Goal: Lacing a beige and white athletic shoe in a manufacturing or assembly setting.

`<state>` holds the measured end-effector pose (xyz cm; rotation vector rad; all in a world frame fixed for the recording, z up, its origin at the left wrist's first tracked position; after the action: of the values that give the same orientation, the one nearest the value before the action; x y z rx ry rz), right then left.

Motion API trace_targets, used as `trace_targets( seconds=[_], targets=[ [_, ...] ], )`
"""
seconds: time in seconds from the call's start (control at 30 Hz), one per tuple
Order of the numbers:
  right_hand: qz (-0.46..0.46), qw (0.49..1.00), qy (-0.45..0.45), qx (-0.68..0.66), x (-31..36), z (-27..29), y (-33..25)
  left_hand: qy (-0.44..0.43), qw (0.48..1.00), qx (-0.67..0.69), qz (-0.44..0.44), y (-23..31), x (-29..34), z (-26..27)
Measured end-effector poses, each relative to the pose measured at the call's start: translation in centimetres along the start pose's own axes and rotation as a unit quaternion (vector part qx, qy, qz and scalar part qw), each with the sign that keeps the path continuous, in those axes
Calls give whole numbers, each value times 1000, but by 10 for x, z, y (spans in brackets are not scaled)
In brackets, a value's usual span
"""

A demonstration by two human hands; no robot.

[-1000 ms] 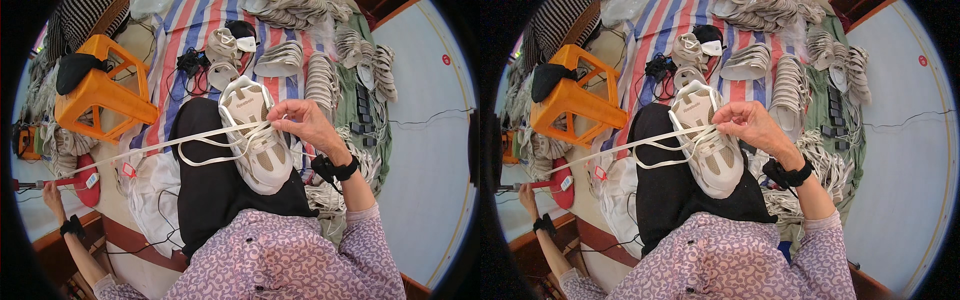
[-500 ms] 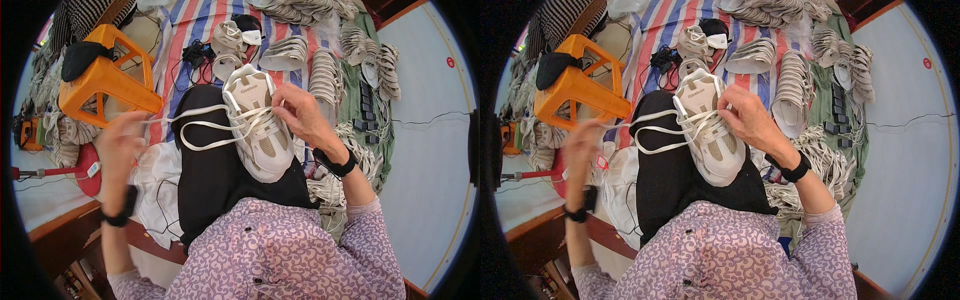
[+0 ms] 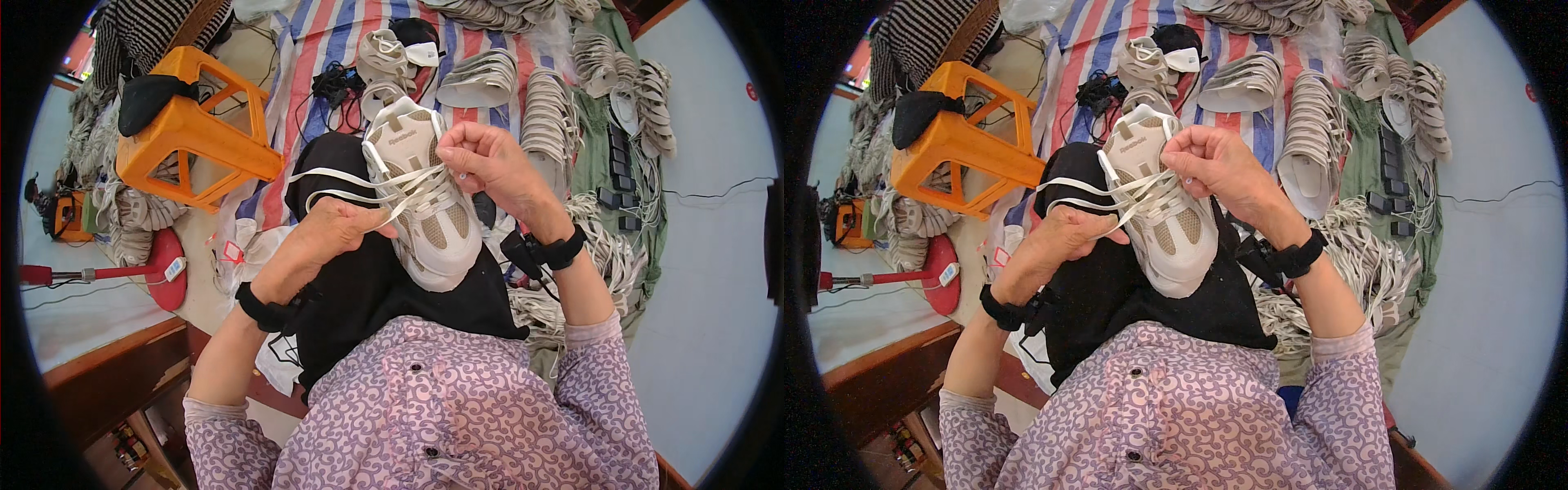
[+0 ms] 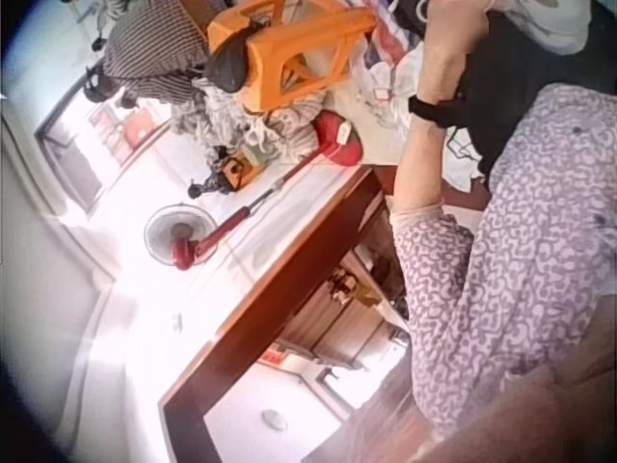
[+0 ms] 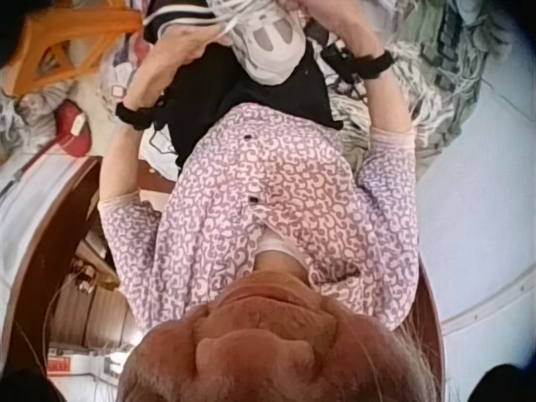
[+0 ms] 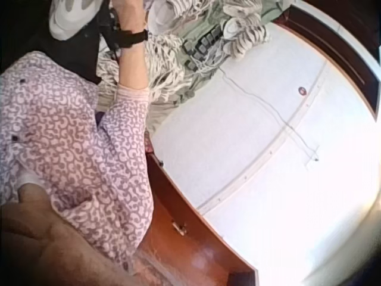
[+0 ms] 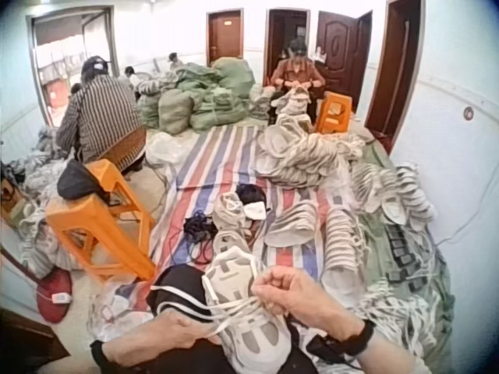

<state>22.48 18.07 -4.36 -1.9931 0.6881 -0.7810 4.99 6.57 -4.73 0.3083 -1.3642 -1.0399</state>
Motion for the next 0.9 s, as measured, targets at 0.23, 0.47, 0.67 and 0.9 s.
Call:
trace_targets(
  seconds=[0.23,0.47,0.67,0.9],
  targets=[
    [-15,984,37,-176,-8,43,-6,-53,996,66,17,5,4,0],
    [65,939,102,-323,3,161,-50,-52,997,36,-41,21,12,8],
    [83,933,143,-319,3,168,-63,-90,992,83,16,8,4,-6],
    [73,930,160,-322,-3,173,-66,-15,1000,8,10,17,4,2]
  ],
)
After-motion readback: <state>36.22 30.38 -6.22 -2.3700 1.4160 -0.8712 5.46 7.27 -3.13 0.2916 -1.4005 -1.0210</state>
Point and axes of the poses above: each hand's wrist, its own x-axis away from the middle knuckle, its own z-axis out of the back of the hand, y = z × x, the point moved 8 cm from there along -x, towards the middle knuckle, and after that the axes turned 13 degrees about -x, right-handed, at the moved point
